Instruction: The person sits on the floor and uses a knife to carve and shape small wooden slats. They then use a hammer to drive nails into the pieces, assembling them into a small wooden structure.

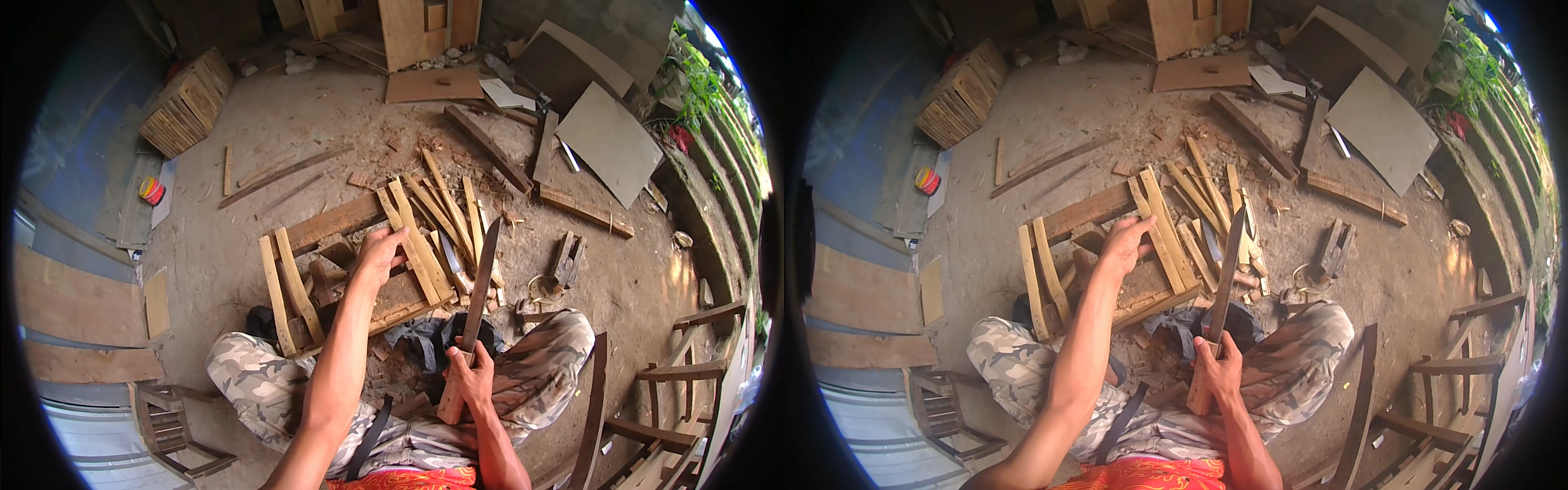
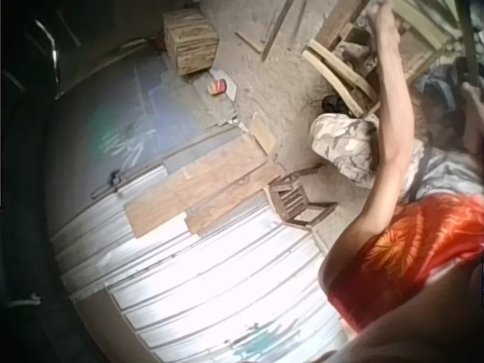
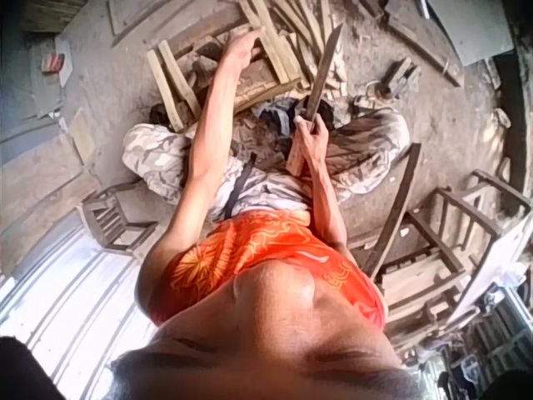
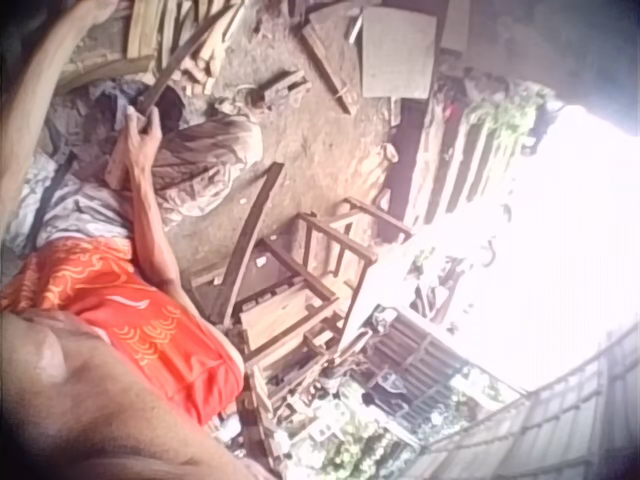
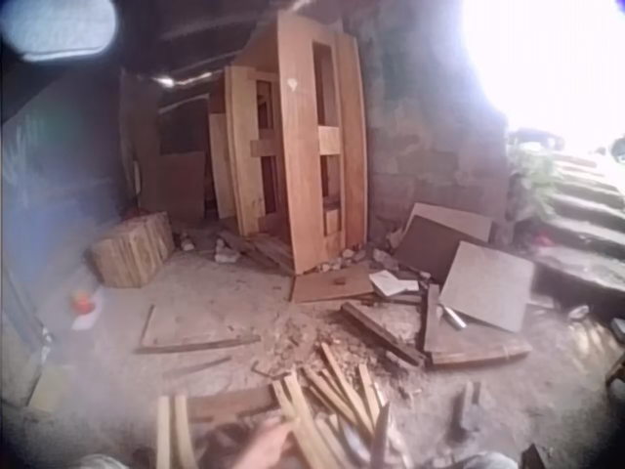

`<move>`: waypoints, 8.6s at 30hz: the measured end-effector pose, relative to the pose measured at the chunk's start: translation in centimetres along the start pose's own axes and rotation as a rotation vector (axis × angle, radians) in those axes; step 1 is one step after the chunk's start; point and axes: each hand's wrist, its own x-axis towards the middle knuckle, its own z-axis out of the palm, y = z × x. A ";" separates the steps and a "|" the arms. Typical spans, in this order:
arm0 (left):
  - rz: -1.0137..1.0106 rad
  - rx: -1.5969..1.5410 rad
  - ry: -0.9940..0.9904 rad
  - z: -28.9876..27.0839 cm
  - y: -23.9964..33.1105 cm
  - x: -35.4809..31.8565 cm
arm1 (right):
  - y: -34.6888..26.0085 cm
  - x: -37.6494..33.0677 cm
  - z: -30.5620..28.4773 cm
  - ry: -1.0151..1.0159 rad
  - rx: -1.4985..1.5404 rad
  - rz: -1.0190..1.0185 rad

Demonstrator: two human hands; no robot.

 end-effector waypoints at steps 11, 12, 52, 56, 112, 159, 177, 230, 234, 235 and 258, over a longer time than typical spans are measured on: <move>0.086 -0.098 -0.123 -0.7 -0.7 1.3 | -0.3 -0.3 0.0 0.001 -0.019 0.008; 0.100 -0.105 -0.146 -0.8 -0.9 1.5 | -0.3 -0.3 0.0 0.005 -0.028 0.009; -0.121 -0.740 -0.195 1.8 0.1 2.0 | -4.6 5.9 4.6 0.129 -0.091 -0.182; -0.120 -0.745 -0.222 1.8 -0.4 3.0 | -4.7 5.8 4.8 0.097 0.009 -0.151; 0.492 -0.096 0.288 -3.4 5.6 -19.2 | -9.1 -0.1 7.9 -0.155 0.041 -0.203; 1.291 0.840 0.256 -9.4 3.1 -26.1 | -15.9 -7.6 7.6 -0.387 -0.621 -0.455; 1.217 0.907 0.274 -8.1 4.9 -26.4 | -16.8 -7.2 7.0 -0.430 -0.738 -0.442; 1.300 1.036 0.185 -7.1 7.3 -26.0 | -16.9 -7.1 7.9 -0.317 -0.813 -0.469; 1.293 1.047 0.185 -6.9 7.5 -25.7 | -16.8 -6.8 8.0 -0.305 -0.666 -0.518; 1.281 1.042 0.184 -6.9 7.6 -25.7 | -16.8 -6.9 7.9 -0.276 -0.612 -0.525; 1.270 1.030 0.169 -5.0 9.8 -24.1 | -17.8 -5.4 7.3 -0.305 -0.758 -0.473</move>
